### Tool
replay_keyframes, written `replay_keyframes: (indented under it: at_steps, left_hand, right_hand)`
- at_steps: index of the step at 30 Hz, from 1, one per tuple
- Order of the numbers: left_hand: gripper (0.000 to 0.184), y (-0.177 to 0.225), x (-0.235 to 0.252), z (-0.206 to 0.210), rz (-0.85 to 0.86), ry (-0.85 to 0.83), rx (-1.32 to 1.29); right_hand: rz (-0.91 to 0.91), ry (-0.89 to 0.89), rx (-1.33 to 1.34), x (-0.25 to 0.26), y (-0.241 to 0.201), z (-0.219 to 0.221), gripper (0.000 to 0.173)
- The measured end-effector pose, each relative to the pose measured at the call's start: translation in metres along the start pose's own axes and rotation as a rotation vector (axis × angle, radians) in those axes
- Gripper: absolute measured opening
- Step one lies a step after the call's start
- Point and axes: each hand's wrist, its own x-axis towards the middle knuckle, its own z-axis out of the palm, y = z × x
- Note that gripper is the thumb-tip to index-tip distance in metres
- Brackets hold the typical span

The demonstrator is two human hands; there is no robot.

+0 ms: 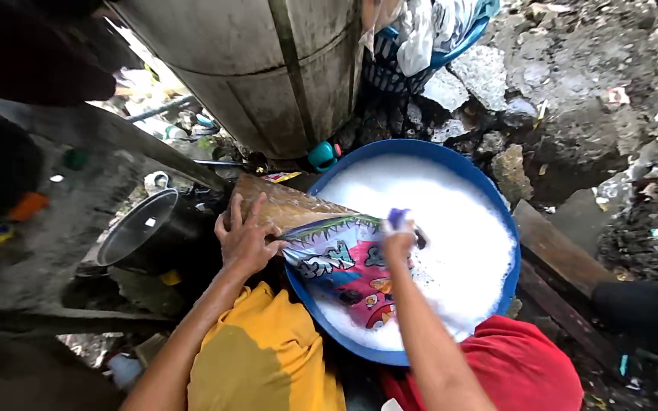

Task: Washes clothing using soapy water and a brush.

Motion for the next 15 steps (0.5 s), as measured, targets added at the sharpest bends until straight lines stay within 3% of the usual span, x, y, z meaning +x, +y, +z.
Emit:
replay_keyframes:
  at_steps: [3,5,7,10,12,15]
  left_hand:
    - [0.018,-0.002,-0.003,0.001,0.012,0.004,0.001]
    - [0.024,-0.003,-0.005,0.001,0.027,0.013,-0.009]
    - [0.019,-0.004,-0.003,0.001,0.025,0.008,0.002]
    - [0.019,-0.003,-0.005,0.003,0.044,0.030,-0.003]
    - [0.020,-0.002,-0.003,0.002,0.039,0.026,0.006]
    - [0.019,-0.001,0.000,0.001,0.013,0.002,0.024]
  right_hand:
    - [-0.399,-0.121,0.138,-0.099,-0.096,0.053,0.053]
    - [-0.479,-0.195,0.112,-0.119,-0.096,0.061,0.053]
    - [-0.398,-0.118,0.014,-0.088,-0.038,0.046,0.053]
    - [0.055,-0.045,-0.147,-0.024,0.059,-0.003,0.064]
    - [0.264,-0.022,-0.072,-0.008,0.056,-0.022,0.067]
    - [-0.053,-0.062,0.110,-0.052,-0.030,0.012,0.056]
